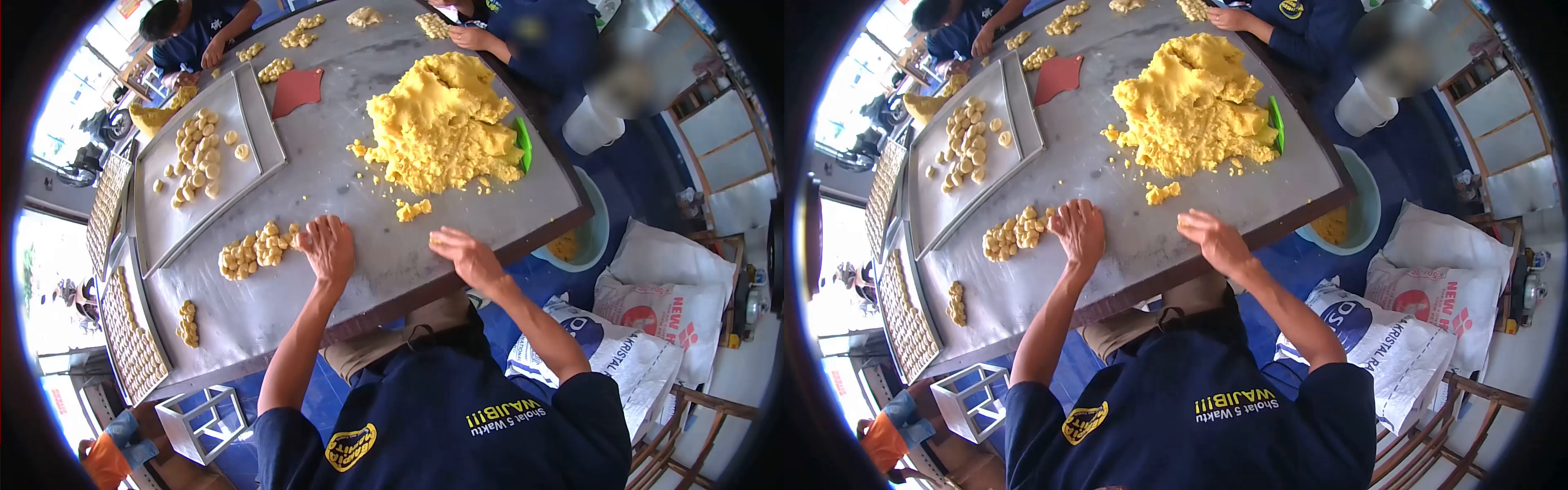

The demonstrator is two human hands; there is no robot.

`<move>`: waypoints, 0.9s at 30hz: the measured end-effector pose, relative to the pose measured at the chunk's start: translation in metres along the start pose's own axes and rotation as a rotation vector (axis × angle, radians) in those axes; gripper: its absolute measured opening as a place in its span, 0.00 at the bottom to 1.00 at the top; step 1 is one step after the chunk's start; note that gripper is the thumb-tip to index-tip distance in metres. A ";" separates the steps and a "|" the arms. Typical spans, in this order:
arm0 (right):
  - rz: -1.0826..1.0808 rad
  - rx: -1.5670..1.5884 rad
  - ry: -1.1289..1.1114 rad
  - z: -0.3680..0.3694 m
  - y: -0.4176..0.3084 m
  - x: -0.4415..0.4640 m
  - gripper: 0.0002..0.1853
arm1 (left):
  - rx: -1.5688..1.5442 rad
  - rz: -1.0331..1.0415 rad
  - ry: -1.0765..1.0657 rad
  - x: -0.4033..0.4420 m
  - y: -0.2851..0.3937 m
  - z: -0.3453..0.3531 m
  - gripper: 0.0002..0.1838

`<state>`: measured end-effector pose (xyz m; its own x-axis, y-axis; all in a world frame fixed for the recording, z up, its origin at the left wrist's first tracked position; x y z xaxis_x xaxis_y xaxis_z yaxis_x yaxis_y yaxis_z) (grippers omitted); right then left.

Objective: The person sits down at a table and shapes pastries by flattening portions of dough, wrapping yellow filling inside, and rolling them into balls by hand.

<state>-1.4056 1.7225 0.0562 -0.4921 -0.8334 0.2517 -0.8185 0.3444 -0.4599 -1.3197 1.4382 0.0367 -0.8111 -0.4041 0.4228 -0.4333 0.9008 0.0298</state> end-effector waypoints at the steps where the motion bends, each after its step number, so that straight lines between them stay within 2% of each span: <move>1: -0.019 0.032 0.023 -0.005 0.005 0.010 0.21 | -0.047 -0.068 -0.073 0.001 0.000 -0.005 0.12; 3: 0.119 0.152 0.039 -0.011 0.017 0.025 0.21 | -0.007 -0.092 -0.032 -0.004 0.000 -0.017 0.16; 5: 0.162 0.060 0.109 -0.010 0.022 0.035 0.21 | 0.113 -0.068 0.061 -0.029 -0.001 -0.024 0.18; 7: 0.166 -0.062 0.128 -0.008 0.012 0.037 0.21 | -0.037 -0.113 -0.083 -0.053 -0.002 -0.031 0.17; 9: 0.102 -0.130 0.021 0.002 -0.016 0.034 0.23 | -0.220 -0.210 -0.210 -0.064 0.000 -0.044 0.14; 12: -0.057 -0.288 -0.054 0.018 -0.054 0.030 0.25 | -0.525 -0.302 -0.125 -0.056 -0.001 -0.046 0.11; 13: -0.062 -0.182 -0.047 0.018 -0.056 0.036 0.24 | -0.642 -0.318 -0.089 -0.053 0.000 -0.047 0.11; 15: -0.058 0.042 -0.051 0.017 -0.064 0.040 0.24 | -0.896 -0.556 -0.159 -0.056 0.008 -0.061 0.11; 16: -0.043 0.244 0.060 0.020 -0.076 0.048 0.22 | -0.966 -0.634 -0.174 -0.054 0.015 -0.073 0.12; 17: 0.015 0.361 0.074 0.022 -0.089 0.054 0.22 | -1.036 -0.709 -0.187 -0.052 0.019 -0.077 0.12; 19: 0.133 0.586 0.106 0.028 -0.110 0.065 0.20 | -1.172 -0.690 -0.159 -0.060 0.021 -0.057 0.13; 20: 0.055 0.459 0.275 0.045 -0.111 0.069 0.18 | -1.219 -0.691 -0.162 -0.062 0.027 -0.056 0.13; 22: 0.108 0.478 0.247 0.047 -0.109 0.074 0.15 | -1.326 -0.708 -0.213 -0.059 0.029 -0.065 0.13; 24: 0.156 0.537 0.192 0.039 -0.111 0.080 0.11 | -1.346 -0.756 -0.362 -0.050 0.013 -0.072 0.12; 25: 0.050 0.488 0.184 0.035 -0.115 0.082 0.12 | -1.355 -0.784 -0.440 -0.047 0.003 -0.072 0.12; 26: -0.057 0.438 0.176 0.033 -0.119 0.083 0.13 | -1.235 -0.712 -0.527 -0.048 -0.005 -0.059 0.08; 27: -0.164 0.386 0.169 0.033 -0.121 0.085 0.14 | -1.086 -0.598 -0.474 -0.052 -0.006 -0.053 0.07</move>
<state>-1.3387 1.5961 0.1046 -0.4330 -0.7700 0.4686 -0.7346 0.0003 -0.6785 -1.2545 1.4620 0.0624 -0.7602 -0.5968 -0.2569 -0.4170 0.1449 0.8973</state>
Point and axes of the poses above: each hand's wrist, its own x-axis towards the middle knuckle, its own z-axis out of the palm, y = z × x, the point moved 1 cm from there along x, towards the middle knuckle, and after that the axes turned 5 degrees about -z, right-handed, at the moved point
